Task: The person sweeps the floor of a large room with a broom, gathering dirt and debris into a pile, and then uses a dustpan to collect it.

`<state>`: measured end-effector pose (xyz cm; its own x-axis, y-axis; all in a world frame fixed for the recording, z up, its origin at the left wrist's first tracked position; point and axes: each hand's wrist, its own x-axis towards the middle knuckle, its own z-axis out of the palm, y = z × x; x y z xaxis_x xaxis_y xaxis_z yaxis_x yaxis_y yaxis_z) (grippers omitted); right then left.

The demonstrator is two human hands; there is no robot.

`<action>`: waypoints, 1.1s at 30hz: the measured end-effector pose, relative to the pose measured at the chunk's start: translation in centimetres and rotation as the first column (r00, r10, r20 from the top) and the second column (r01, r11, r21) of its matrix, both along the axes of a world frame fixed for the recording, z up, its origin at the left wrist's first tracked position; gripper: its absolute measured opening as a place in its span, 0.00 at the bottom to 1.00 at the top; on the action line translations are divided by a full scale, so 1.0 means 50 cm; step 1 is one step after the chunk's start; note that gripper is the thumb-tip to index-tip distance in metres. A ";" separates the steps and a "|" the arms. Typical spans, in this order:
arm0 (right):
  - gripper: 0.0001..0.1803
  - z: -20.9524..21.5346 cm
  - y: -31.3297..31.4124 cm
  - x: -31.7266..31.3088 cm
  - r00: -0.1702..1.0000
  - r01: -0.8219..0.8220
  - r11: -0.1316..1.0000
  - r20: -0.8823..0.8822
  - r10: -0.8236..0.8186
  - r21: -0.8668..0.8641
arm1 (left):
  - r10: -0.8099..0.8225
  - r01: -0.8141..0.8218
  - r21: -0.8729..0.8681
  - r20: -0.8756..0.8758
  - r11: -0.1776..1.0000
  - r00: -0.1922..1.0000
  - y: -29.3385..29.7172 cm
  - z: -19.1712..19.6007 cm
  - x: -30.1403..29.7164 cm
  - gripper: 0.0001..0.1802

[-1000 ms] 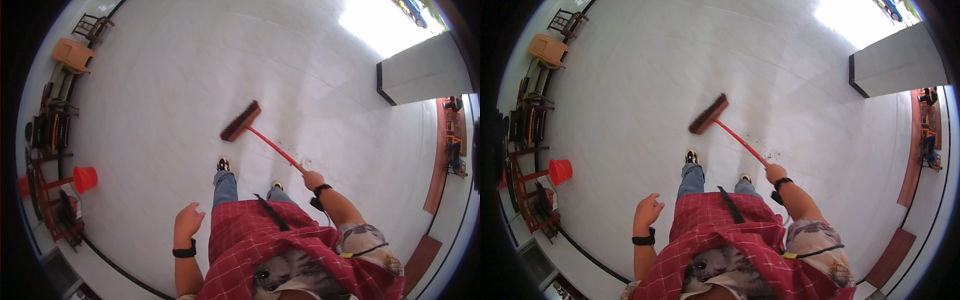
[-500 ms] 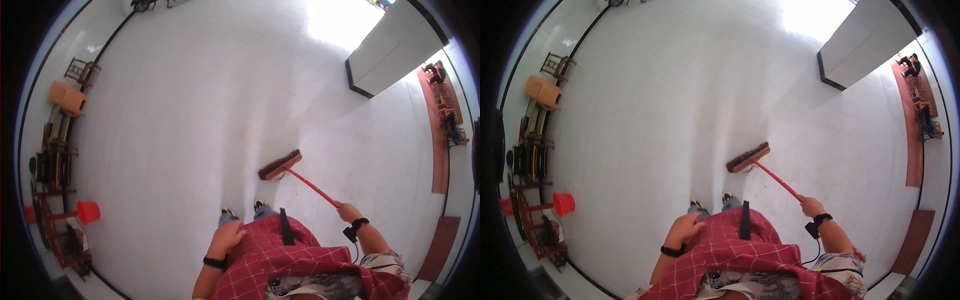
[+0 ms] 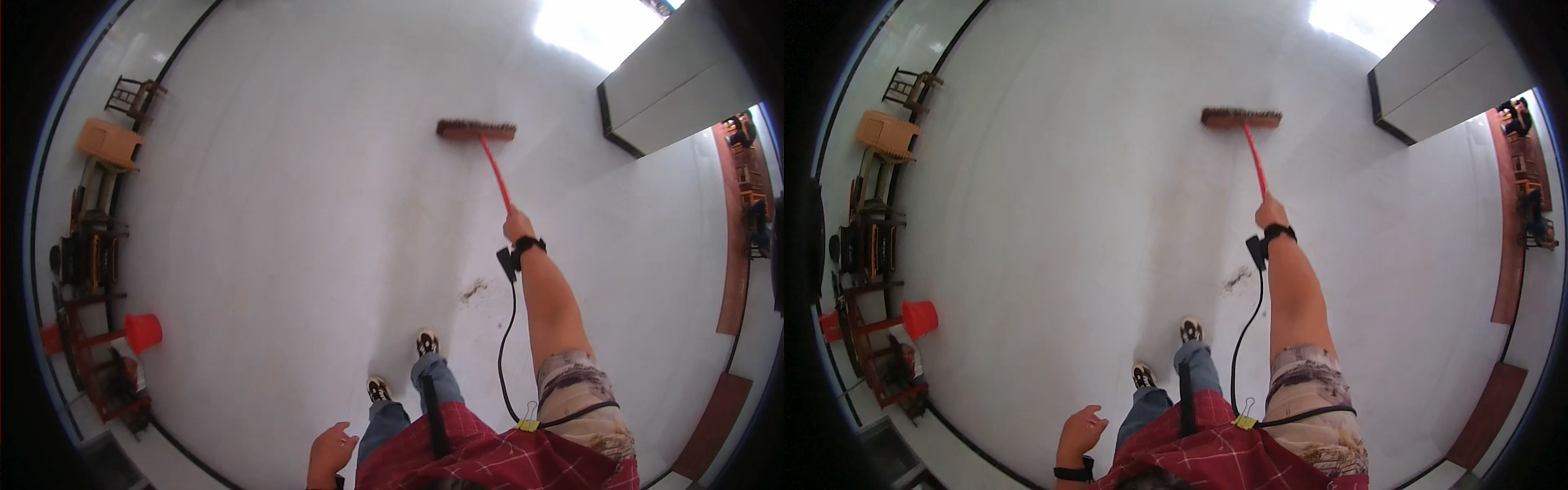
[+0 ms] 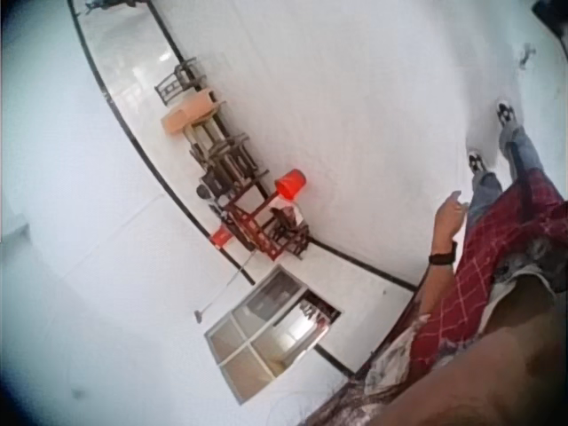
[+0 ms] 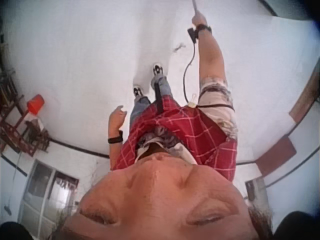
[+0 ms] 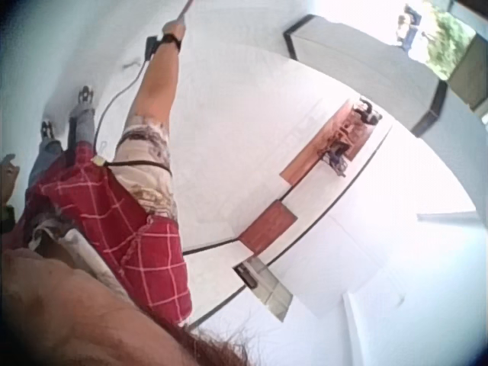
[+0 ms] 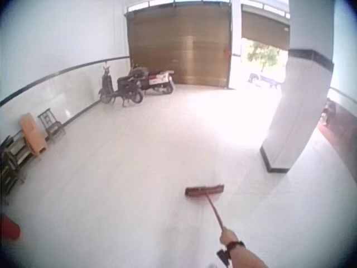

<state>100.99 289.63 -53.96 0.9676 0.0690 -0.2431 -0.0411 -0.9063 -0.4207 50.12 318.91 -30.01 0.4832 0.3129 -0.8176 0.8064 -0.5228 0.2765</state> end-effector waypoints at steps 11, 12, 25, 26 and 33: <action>0.30 0.096 -0.223 -0.550 0.897 -0.110 0.987 -0.440 0.048 -0.116 | -0.070 0.086 -0.096 0.157 0.992 0.985 -0.037 -0.003 0.042 0.23; 0.30 0.136 -0.242 -0.612 0.882 -0.115 0.987 -0.469 0.050 -0.111 | -0.097 0.113 -0.087 0.167 0.990 0.981 -0.031 -0.002 0.049 0.22; 0.24 0.317 -0.330 -0.941 0.877 0.168 0.984 -0.447 -0.177 -0.059 | -0.381 0.404 0.020 0.376 0.915 0.845 -0.001 0.008 0.018 0.22; 0.24 0.251 -0.376 -0.974 0.950 0.098 0.994 -0.293 -0.106 -0.044 | -0.381 0.411 -0.007 0.357 0.912 0.853 -0.003 0.015 0.002 0.22; 0.16 0.114 -0.337 -0.730 0.890 0.380 0.924 -0.250 -0.380 -0.053 | -0.586 0.600 -0.028 0.184 0.800 0.789 0.018 0.022 -0.117 0.22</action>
